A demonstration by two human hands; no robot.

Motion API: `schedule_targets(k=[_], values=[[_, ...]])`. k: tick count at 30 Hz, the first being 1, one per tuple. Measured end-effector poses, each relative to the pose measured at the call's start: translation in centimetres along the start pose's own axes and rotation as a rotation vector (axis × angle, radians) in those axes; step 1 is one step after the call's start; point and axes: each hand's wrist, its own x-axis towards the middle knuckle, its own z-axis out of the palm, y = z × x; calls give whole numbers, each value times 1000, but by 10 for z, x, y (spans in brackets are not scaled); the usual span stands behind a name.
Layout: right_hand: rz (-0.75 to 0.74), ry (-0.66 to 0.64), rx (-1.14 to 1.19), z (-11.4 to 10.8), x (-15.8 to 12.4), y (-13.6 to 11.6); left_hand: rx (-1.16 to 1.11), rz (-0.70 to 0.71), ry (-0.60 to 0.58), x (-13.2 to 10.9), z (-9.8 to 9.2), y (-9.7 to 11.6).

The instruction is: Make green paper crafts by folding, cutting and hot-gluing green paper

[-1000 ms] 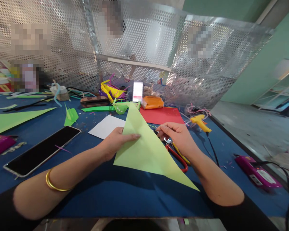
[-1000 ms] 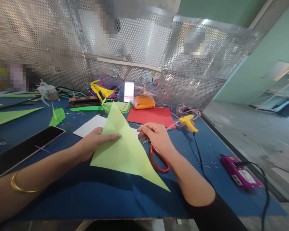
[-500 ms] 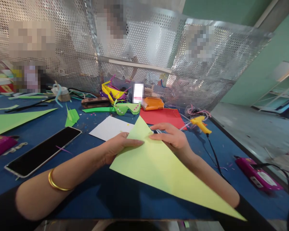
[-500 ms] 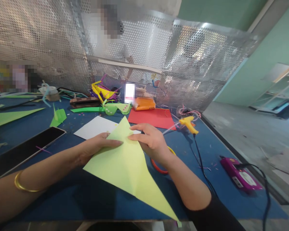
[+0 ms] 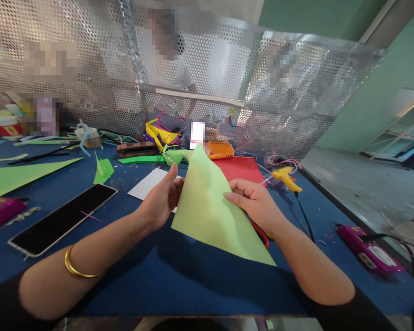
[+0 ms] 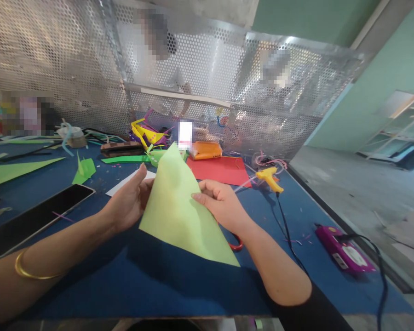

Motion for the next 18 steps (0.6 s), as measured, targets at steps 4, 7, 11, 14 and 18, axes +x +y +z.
schedule_targets(k=[4, 7, 11, 14, 18], values=[[-21, -129, -232, 2, 3, 8, 23, 49, 1, -2, 2, -2], [-2, -189, -290, 3, 4, 12, 44, 28, 72, -3, 4, -5], [25, -166, -158, 5, 5, 11, -36, -28, 100, -4, 8, -6], [-18, -45, -44, 9, 7, 9, -64, -82, 68, -7, 10, -6], [-22, 112, 55, 16, 10, 14, -2, -80, 22, -10, 14, -10]])
